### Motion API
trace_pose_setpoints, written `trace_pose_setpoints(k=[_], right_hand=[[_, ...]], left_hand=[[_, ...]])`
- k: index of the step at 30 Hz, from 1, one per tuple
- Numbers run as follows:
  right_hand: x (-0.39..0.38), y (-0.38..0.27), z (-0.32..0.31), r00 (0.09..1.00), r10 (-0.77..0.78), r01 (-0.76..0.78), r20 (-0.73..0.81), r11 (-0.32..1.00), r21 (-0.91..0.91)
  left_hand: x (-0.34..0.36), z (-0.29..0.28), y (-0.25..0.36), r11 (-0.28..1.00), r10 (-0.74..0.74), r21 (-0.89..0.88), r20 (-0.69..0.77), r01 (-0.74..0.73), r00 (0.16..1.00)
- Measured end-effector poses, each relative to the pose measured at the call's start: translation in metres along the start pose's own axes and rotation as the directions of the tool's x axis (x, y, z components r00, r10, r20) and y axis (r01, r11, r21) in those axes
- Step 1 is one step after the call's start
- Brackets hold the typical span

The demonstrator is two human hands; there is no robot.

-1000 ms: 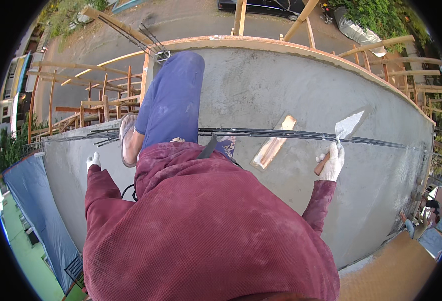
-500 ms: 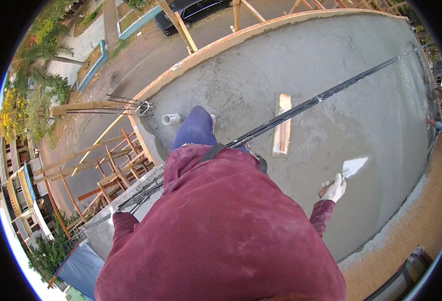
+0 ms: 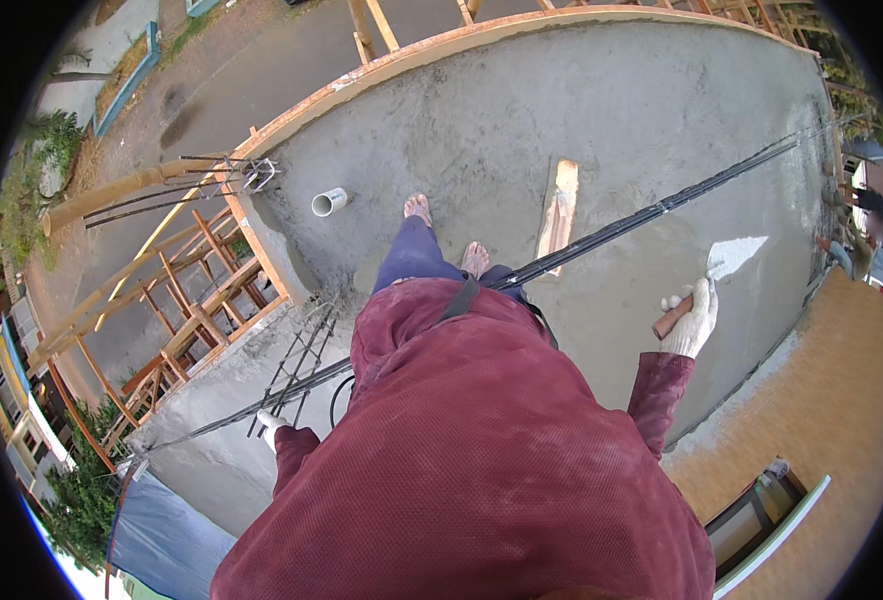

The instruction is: The person smooths a wet concrete surface using a trowel and a wooden float. They repeatedly apply and level the material across the circular area, moving around the perimeter to reach different sections.

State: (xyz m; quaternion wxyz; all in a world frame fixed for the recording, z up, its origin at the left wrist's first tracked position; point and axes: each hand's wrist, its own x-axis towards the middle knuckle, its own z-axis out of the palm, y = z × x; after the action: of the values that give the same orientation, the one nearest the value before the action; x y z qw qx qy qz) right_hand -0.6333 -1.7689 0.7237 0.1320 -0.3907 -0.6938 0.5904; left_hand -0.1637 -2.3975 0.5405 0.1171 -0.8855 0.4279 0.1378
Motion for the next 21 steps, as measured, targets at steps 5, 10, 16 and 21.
trace_pose_setpoints(k=[5,10,16,21], right_hand=[[-0.039,-0.052,0.067,0.992,-0.095,0.098,0.088,0.995,-0.031],[-0.007,-0.072,0.050,0.975,-0.199,0.193,-0.095,0.979,-0.066],[0.004,-0.031,-0.102,0.820,-0.156,0.065,-0.551,0.981,-0.180],[-0.093,0.054,-0.250,0.402,0.196,-0.146,-0.894,0.978,0.149]], left_hand=[[-0.007,-0.005,-0.012,0.998,-0.056,0.009,0.047,0.056,0.997],[-0.002,0.002,-0.009,0.997,-0.081,-0.002,0.114,0.082,0.990],[0.007,0.003,0.005,0.998,-0.035,-0.042,0.171,0.042,0.985],[0.015,-0.002,0.034,0.994,0.060,-0.103,0.210,-0.039,0.976]])
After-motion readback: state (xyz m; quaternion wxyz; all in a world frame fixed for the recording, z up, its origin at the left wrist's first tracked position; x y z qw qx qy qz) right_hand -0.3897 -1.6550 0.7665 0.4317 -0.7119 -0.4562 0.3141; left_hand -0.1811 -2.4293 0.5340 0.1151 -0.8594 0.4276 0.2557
